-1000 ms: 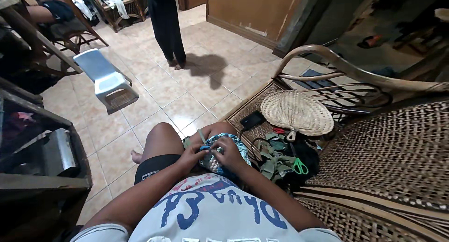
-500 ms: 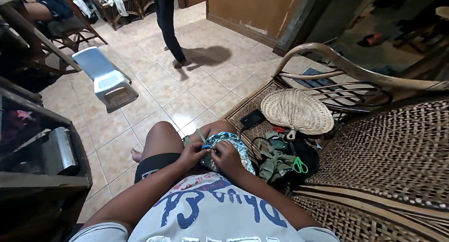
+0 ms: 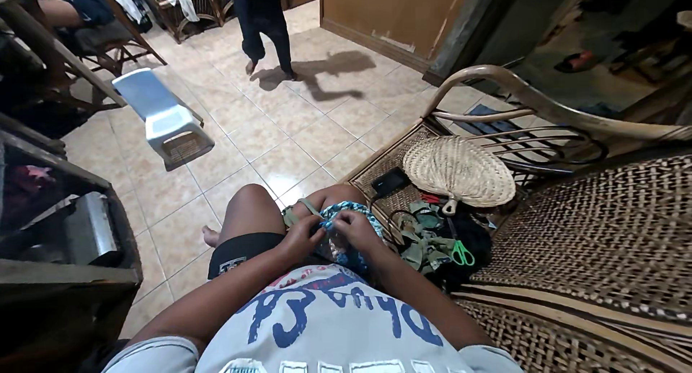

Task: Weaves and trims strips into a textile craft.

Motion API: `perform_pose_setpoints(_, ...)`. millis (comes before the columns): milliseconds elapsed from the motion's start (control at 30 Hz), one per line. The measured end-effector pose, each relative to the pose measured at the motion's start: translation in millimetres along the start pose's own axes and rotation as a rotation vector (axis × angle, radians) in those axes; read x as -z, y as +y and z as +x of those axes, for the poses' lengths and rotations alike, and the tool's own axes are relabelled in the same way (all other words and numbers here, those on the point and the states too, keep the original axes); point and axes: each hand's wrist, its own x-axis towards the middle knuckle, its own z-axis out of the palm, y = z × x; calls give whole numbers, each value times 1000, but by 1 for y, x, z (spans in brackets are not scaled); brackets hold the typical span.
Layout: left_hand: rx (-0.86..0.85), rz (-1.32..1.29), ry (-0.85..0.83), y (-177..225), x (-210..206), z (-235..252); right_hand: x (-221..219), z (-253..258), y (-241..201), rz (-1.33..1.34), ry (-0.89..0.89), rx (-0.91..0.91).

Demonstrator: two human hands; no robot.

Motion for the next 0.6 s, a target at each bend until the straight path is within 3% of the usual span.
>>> perform_pose_setpoints(100,-4,-168,41,-12,-2,2,3,10,11,194,-22,-73)
perform_pose_setpoints(200,0,-309,88,-20,-6,3,1,7,18,65,-31,95)
perform_pose_setpoints(333,-2,-370,95,-21,-7,4,-13,2,31,-46,157,300)
perform_pose_setpoints(433,7,-337,111,-18,-7,3,-11,-2,26,-39,149,238)
perform_pose_setpoints(600,10,-187,127,-11,-7,1,9,-5,8,14,-88,56)
